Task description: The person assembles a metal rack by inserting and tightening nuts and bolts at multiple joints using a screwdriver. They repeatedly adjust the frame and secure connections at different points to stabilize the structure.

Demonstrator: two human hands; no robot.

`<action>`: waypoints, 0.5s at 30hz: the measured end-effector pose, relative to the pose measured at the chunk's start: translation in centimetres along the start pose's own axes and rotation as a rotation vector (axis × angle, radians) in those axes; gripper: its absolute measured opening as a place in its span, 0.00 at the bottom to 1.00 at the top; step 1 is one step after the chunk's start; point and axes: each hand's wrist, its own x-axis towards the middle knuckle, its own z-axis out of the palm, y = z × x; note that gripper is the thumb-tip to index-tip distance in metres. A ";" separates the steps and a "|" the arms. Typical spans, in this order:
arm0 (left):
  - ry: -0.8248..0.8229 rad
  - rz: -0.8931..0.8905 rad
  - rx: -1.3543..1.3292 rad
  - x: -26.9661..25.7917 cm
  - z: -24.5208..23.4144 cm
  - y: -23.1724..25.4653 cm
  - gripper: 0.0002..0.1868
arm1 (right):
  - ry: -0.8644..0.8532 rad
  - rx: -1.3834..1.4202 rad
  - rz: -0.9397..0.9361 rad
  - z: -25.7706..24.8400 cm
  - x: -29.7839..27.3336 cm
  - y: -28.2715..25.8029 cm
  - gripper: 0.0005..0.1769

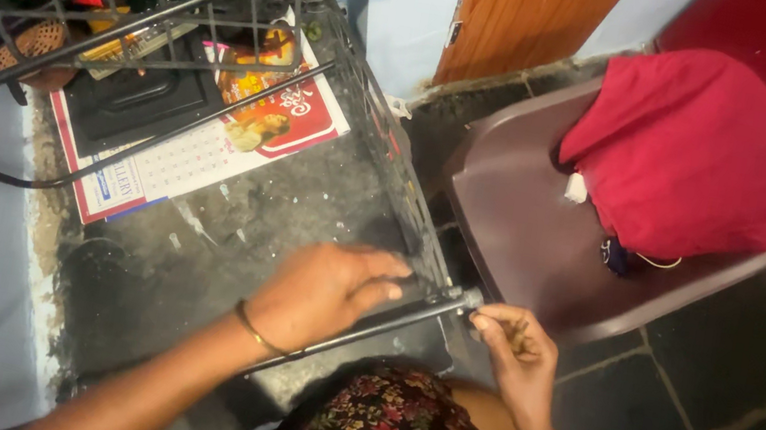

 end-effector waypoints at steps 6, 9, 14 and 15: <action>-0.002 -0.064 0.060 -2.1 4.2 2.6 0.31 | -0.024 0.004 0.038 1.1 -0.7 -0.1 0.10; 0.029 -0.067 0.088 -2.2 5.5 3.5 0.36 | -0.058 0.000 0.044 1.7 -0.7 -0.4 0.11; 0.355 0.117 0.108 -3.6 5.9 3.6 0.33 | -0.039 -0.100 0.035 1.9 -0.8 -0.1 0.09; 0.385 0.113 0.098 -4.0 5.8 3.5 0.31 | -0.025 -0.136 0.040 1.7 -0.8 0.1 0.08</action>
